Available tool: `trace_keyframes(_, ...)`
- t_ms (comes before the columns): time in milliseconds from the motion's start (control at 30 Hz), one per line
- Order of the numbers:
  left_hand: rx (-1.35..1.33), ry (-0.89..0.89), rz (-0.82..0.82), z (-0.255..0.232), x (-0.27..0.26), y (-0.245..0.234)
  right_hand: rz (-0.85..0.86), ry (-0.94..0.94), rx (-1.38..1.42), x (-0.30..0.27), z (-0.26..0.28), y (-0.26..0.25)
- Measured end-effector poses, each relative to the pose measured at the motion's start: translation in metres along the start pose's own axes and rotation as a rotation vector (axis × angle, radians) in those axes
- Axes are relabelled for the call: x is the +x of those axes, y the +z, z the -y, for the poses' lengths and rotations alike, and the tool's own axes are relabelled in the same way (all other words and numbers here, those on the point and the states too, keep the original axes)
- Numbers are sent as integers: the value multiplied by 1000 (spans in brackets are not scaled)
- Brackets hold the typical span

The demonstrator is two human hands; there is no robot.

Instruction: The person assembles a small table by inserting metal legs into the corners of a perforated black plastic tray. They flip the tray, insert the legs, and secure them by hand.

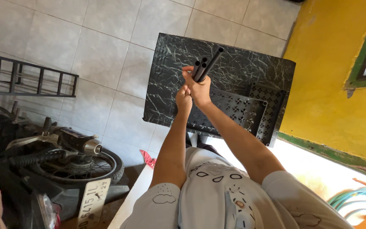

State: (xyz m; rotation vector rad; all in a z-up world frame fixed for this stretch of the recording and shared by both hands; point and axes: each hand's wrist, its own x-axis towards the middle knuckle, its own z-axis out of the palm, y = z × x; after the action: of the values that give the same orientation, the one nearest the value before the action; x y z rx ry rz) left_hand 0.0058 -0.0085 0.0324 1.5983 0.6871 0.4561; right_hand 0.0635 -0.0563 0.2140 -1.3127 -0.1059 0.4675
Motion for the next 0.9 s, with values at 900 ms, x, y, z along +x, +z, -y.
trace_keyframes(900, -471, -323, 136, -58, 6, -42, 604, -13, -279, 6, 76, -11)
